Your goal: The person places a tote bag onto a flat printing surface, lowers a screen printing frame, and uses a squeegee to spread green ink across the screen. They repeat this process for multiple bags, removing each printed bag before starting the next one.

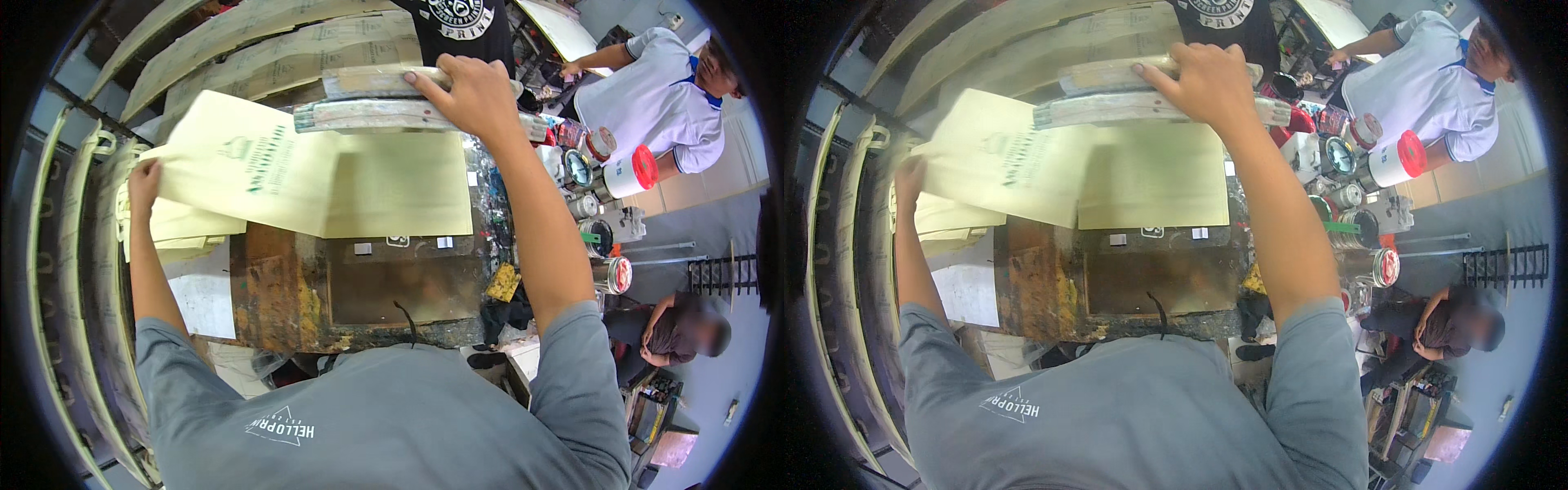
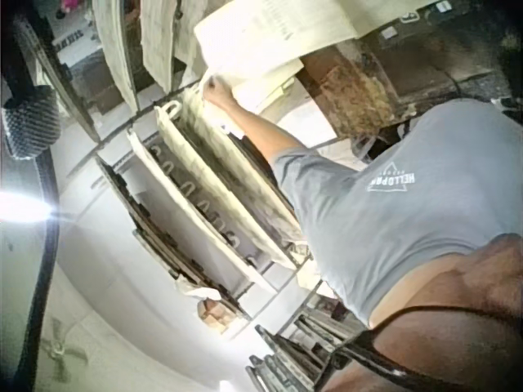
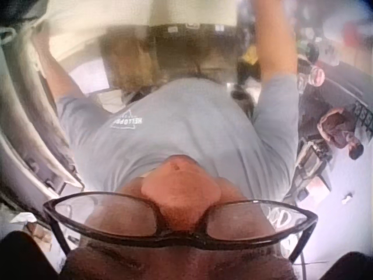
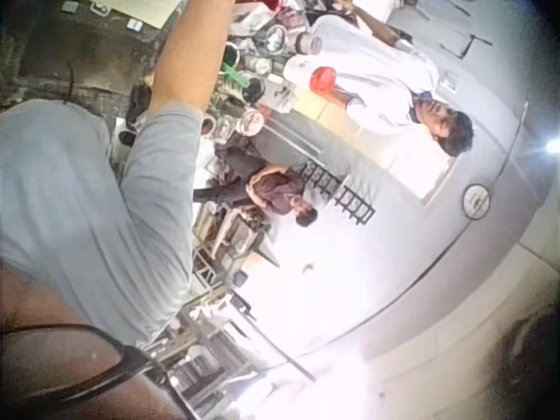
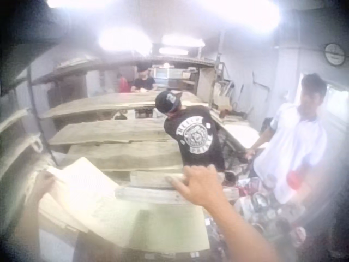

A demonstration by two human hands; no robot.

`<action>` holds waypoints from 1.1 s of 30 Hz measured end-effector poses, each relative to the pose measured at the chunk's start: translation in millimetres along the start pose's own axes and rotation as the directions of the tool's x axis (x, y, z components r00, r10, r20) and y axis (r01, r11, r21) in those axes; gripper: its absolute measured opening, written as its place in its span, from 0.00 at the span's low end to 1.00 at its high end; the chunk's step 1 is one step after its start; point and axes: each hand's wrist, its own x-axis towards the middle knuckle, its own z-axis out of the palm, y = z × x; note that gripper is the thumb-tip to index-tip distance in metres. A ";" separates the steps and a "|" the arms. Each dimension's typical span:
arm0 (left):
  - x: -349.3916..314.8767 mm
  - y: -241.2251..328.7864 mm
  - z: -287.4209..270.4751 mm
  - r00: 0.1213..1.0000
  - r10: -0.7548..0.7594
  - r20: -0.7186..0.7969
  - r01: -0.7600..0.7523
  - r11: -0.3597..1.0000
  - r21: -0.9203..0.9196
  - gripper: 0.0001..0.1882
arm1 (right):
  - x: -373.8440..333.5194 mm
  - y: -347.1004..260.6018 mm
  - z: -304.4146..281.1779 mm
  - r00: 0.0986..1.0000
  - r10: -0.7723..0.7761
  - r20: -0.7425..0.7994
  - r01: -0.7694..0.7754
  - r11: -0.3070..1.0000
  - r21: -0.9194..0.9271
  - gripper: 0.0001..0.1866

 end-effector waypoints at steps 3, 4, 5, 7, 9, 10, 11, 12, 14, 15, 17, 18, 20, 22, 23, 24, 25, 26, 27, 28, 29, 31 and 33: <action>-34.1 57.6 103.9 0.931 0.247 -0.269 -0.085 0.863 0.498 0.32 | 4.7 9.0 -1.9 0.999 0.037 0.027 -0.035 0.998 -0.055 0.38; -81.5 126.6 162.1 0.933 0.343 -0.109 -0.302 0.911 0.281 0.37 | 2.9 14.4 -3.2 0.999 0.013 -0.044 -0.015 0.998 -0.062 0.37; -143.0 193.9 212.3 0.903 0.403 0.147 -0.415 0.908 0.056 0.42 | 5.8 18.5 -1.9 0.999 0.008 -0.032 -0.011 0.996 -0.085 0.37; -264.4 285.8 287.4 0.690 0.494 0.528 -0.557 0.829 -0.047 0.53 | 20.0 19.1 1.1 1.000 -0.024 -0.008 0.023 0.996 -0.084 0.37; -332.6 304.6 358.7 0.564 0.678 0.471 -0.678 0.706 -0.205 0.62 | 34.5 18.1 -10.4 0.998 0.008 0.067 -0.006 1.000 -0.028 0.37; -347.5 311.5 371.8 0.578 0.637 0.509 -0.626 0.747 -0.225 0.61 | 38.9 14.5 -14.1 0.993 0.036 0.114 -0.036 0.999 0.003 0.38; -354.0 312.9 377.2 0.585 0.628 0.512 -0.615 0.756 -0.224 0.61 | 41.8 12.1 -17.4 0.985 0.063 0.160 -0.069 0.997 0.031 0.38; -360.5 313.9 382.3 0.594 0.617 0.516 -0.602 0.767 -0.222 0.60 | 43.2 11.5 -17.1 0.983 0.054 0.178 -0.060 0.998 0.032 0.39; -367.0 315.9 389.5 0.588 0.618 0.521 -0.607 0.763 -0.220 0.59 | 45.2 9.4 -23.1 0.977 0.087 0.194 -0.096 0.995 0.041 0.39; -369.5 315.7 390.0 0.583 0.624 0.521 -0.618 0.756 -0.215 0.59 | 43.4 10.8 -20.9 0.974 0.106 0.201 -0.118 0.992 0.049 0.39; -368.7 314.1 389.7 0.571 0.632 0.525 -0.638 0.744 -0.201 0.59 | 42.7 17.6 -15.0 0.987 0.077 0.141 -0.089 0.993 0.078 0.39; -370.3 311.9 388.0 0.563 0.627 0.539 -0.639 0.743 -0.197 0.59 | 40.4 18.2 -13.0 0.990 0.071 0.121 -0.082 0.993 0.089 0.39; -366.5 313.8 385.6 0.574 0.629 0.524 -0.639 0.744 -0.194 0.58 | 45.5 17.2 -13.7 0.995 0.047 0.090 -0.055 0.994 0.094 0.39; -365.6 315.9 378.7 0.590 0.645 0.485 -0.640 0.740 -0.206 0.56 | 46.9 15.8 -11.6 0.996 0.037 0.080 -0.044 0.995 0.085 0.37; -352.6 325.8 368.6 0.662 0.622 0.419 -0.543 0.783 -0.304 0.55 | 46.3 18.8 -8.6 0.999 0.006 0.034 -0.008 0.999 0.050 0.37; -339.7 330.9 353.8 0.728 0.584 0.359 -0.441 0.800 -0.406 0.54 | 40.8 22.4 -0.1 1.000 -0.027 -0.012 0.028 1.000 0.015 0.37; -322.9 339.0 330.9 0.787 0.536 0.306 -0.339 0.790 -0.512 0.52 | 35.0 24.6 4.0 0.997 -0.060 -0.056 0.059 0.998 -0.023 0.37; -303.8 337.1 304.7 0.846 0.422 0.325 -0.120 0.745 -0.656 0.53 | 26.0 19.0 5.1 0.999 -0.035 -0.007 0.034 0.998 -0.062 0.36; -282.5 340.2 273.0 0.874 0.319 0.367 0.095 0.630 -0.771 0.54 | 11.8 19.5 7.1 0.999 -0.038 -0.008 0.037 0.996 -0.082 0.33; -262.1 355.0 228.1 0.915 0.170 0.367 0.301 0.320 -0.898 0.57 | -7.1 14.6 6.5 0.996 -0.046 0.077 0.053 0.995 -0.090 0.32; -248.9 362.6 196.3 0.910 0.035 0.414 0.415 -0.059 -0.908 0.60 | -30.6 7.9 5.5 0.979 -0.038 0.201 0.061 0.992 -0.107 0.31; -259.4 340.4 175.4 0.784 -0.019 0.621 0.565 -0.394 -0.725 0.63 | -82.6 1.5 8.7 0.922 -0.077 0.380 0.096 0.995 -0.032 0.29; -305.2 302.3 182.7 0.605 -0.036 0.795 0.717 -0.408 -0.565 0.66 | -128.8 10.3 47.1 0.841 0.021 0.540 -0.003 0.999 -0.035 0.32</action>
